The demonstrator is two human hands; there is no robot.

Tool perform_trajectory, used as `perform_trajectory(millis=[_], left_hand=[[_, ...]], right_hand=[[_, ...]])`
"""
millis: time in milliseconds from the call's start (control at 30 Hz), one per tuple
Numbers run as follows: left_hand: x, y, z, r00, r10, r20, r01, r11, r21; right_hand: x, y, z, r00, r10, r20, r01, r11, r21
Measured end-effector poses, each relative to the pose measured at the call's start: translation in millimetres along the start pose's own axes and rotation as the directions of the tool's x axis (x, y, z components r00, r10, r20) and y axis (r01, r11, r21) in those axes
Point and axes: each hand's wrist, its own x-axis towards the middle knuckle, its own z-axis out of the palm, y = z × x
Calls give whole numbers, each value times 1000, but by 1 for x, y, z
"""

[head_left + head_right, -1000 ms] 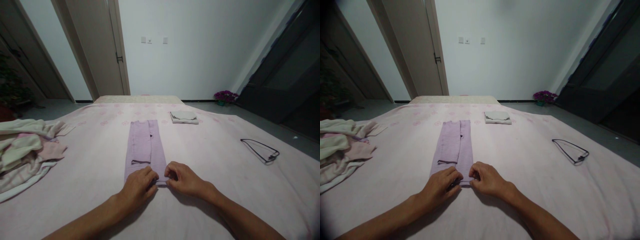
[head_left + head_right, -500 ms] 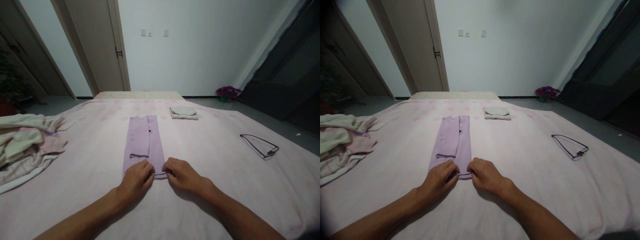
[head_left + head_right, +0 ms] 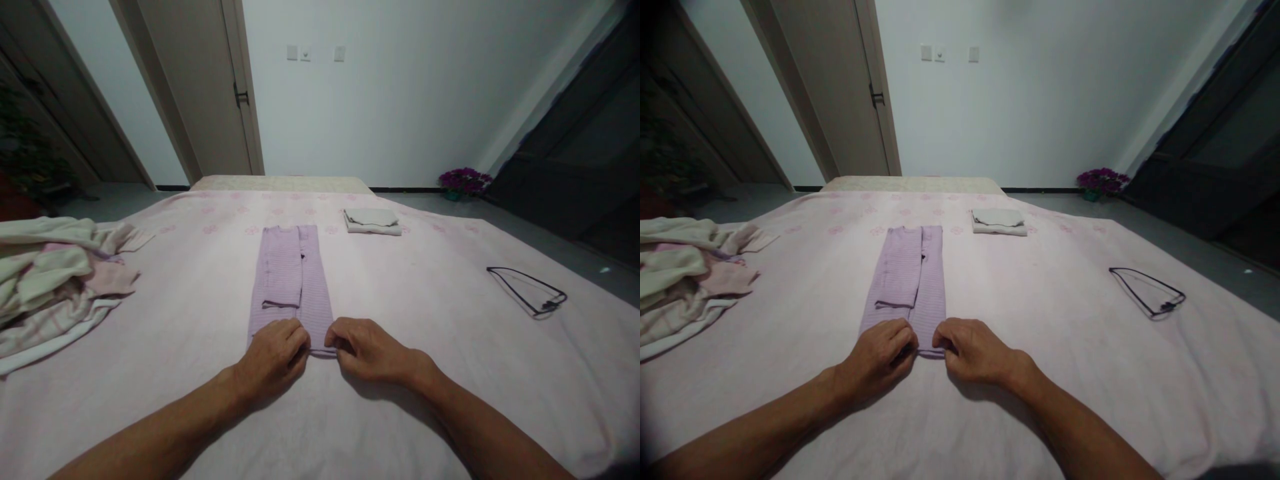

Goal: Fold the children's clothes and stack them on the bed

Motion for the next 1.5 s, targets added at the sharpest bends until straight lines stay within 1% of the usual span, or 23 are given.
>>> perform_trajectory(millis=[200,367,433,533,633,733,833,900,1033,1133,1200,1300,1400,1467,1500], left_hand=[[1,-1,-1,1000,-13,22,14,1000,-10],[3,-5,3,1000,-28,2,28,998,-48],[4,-5,3,999,-30,-20,29,998,-54],[5,-5,4,999,-21,-40,20,1000,-19],[6,-4,6,1000,-2,-24,3,1000,29],[5,-5,6,1000,1,-2,-1,1000,13],[4,-6,5,999,12,30,-12,1000,-26],[4,-5,4,999,15,38,-14,1000,-28],[3,-2,4,998,28,51,-29,999,30],[2,-1,6,996,51,72,-58,994,96],[2,-1,7,995,60,82,-69,991,111],[2,-2,7,994,53,99,-62,994,91],[4,1,4,993,24,117,-29,999,45],[5,3,1,992,3,129,-1,1000,-14],[5,3,-1,991,-1,134,8,998,-55]], right_hand=[[0,-1,4,1000,1,-12,-1,1000,-22],[2,0,11,996,-5,-89,-1,998,-63],[3,1,14,992,-10,-129,-4,995,-104],[4,0,16,981,7,-193,-44,981,-188],[4,-2,17,982,25,-187,-75,962,-264],[4,-4,16,986,21,-164,-69,954,-291],[4,-6,13,991,-5,-133,-30,966,-256],[4,-7,11,996,-1,-94,-20,974,-227],[3,-6,9,999,41,-35,-48,974,-222],[2,-5,7,1000,6,2,-6,975,-221],[1,-4,5,1000,-17,12,19,980,-200],[0,-2,3,999,-30,-17,28,989,-145],[0,-1,3,999,-34,9,35,998,-57],[2,0,2,999,-13,29,13,1000,14],[4,1,1,1000,8,16,-8,999,48]])
